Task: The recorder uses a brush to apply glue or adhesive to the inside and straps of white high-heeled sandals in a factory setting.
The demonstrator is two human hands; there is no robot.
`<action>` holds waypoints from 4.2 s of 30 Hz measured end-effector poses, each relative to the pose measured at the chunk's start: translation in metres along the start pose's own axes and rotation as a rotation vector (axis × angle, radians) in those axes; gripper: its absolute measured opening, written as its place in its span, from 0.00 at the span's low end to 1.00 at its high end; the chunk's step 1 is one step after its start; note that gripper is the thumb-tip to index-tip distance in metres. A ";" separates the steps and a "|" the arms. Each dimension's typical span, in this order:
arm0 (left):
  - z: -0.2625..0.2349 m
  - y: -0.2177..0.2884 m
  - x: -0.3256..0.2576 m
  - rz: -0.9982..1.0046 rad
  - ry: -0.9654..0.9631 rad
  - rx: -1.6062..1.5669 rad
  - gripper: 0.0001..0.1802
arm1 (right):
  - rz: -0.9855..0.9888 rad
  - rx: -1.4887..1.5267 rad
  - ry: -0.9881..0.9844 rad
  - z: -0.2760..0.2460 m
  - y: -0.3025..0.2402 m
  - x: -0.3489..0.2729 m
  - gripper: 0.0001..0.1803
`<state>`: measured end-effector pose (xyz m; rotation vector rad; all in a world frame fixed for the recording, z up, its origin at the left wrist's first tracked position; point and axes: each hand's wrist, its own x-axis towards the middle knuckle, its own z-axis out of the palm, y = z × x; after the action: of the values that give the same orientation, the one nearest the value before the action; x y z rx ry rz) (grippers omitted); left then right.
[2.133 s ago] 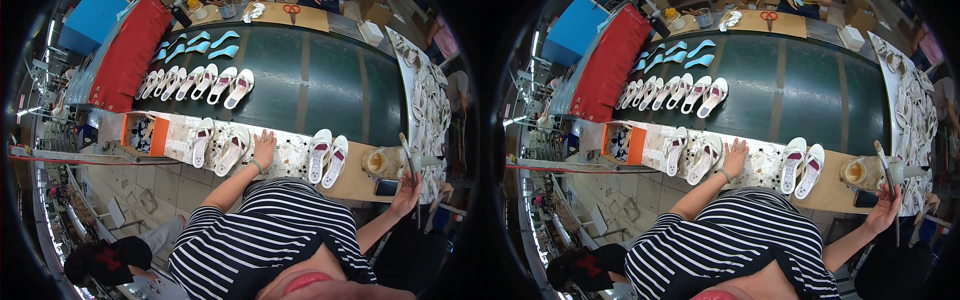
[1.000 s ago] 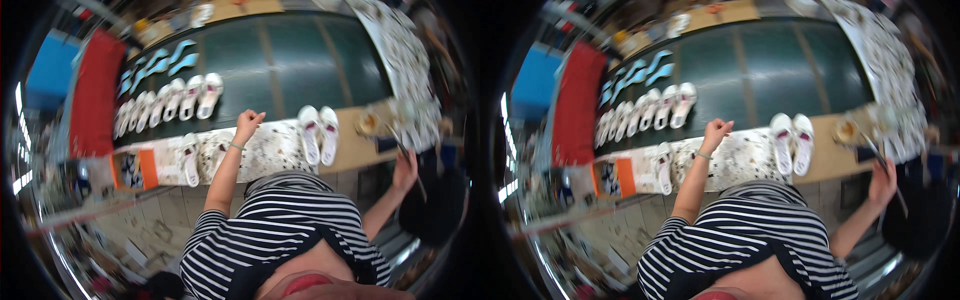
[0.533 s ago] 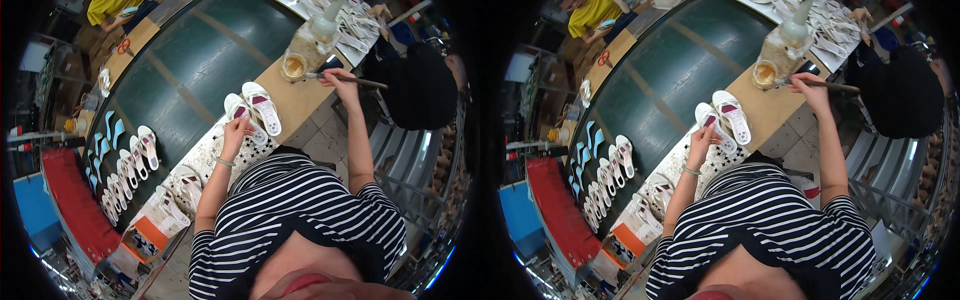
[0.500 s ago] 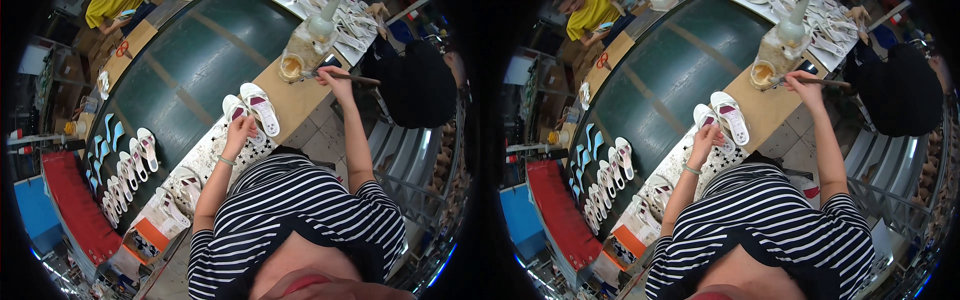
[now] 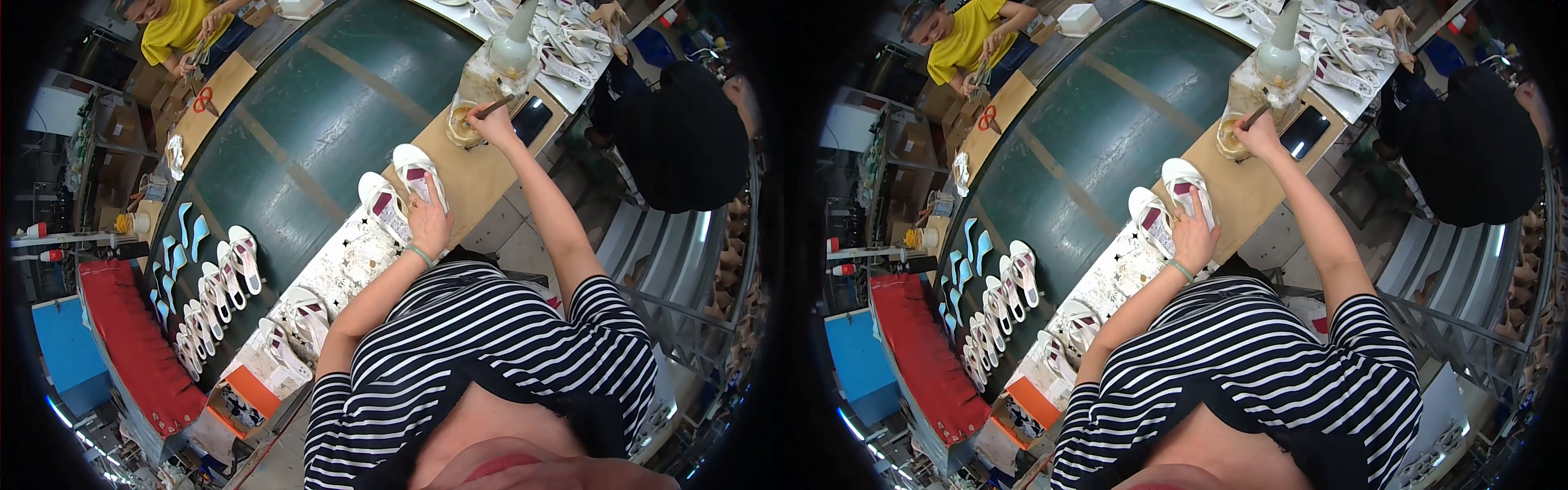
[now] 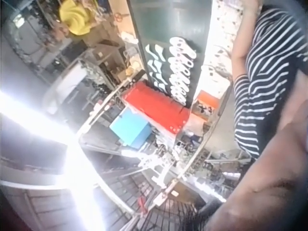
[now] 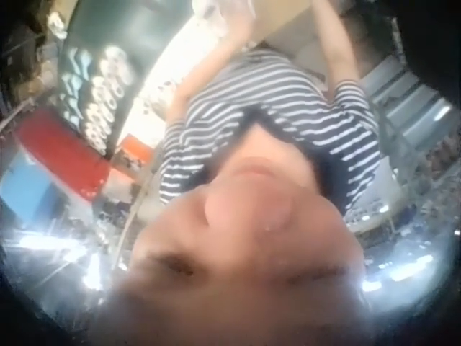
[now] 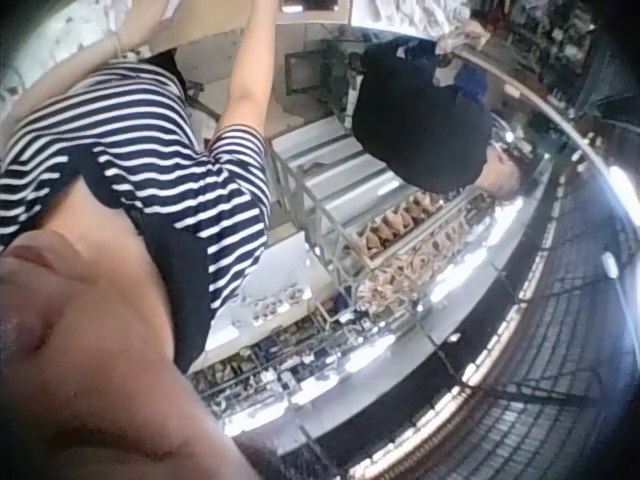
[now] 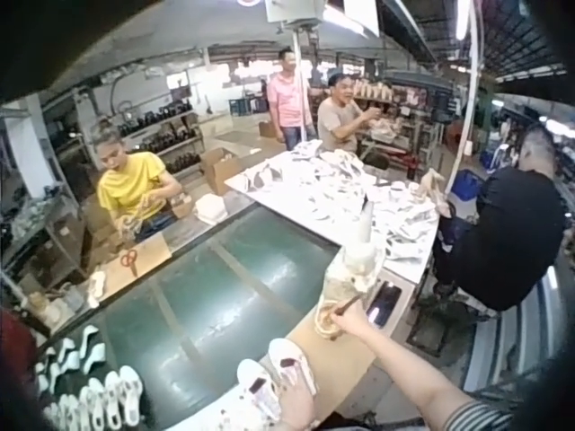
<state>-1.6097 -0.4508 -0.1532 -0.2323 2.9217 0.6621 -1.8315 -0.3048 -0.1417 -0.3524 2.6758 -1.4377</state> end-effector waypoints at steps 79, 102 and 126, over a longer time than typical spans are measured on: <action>-0.197 -0.102 -0.069 0.259 0.107 -1.989 0.56 | -0.989 0.336 -0.204 0.076 -0.277 -0.131 0.13; -0.200 -0.104 -0.069 0.231 0.138 -1.975 0.56 | -0.974 0.314 -0.104 0.073 -0.271 -0.128 0.11; -0.199 -0.106 -0.074 0.249 0.210 -1.896 0.54 | -0.774 0.290 -0.116 0.057 -0.286 -0.142 0.07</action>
<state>-1.5375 -0.6238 -0.0070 -0.0559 1.3462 3.1314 -1.6372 -0.4690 0.0590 -1.4974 2.2668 -1.8515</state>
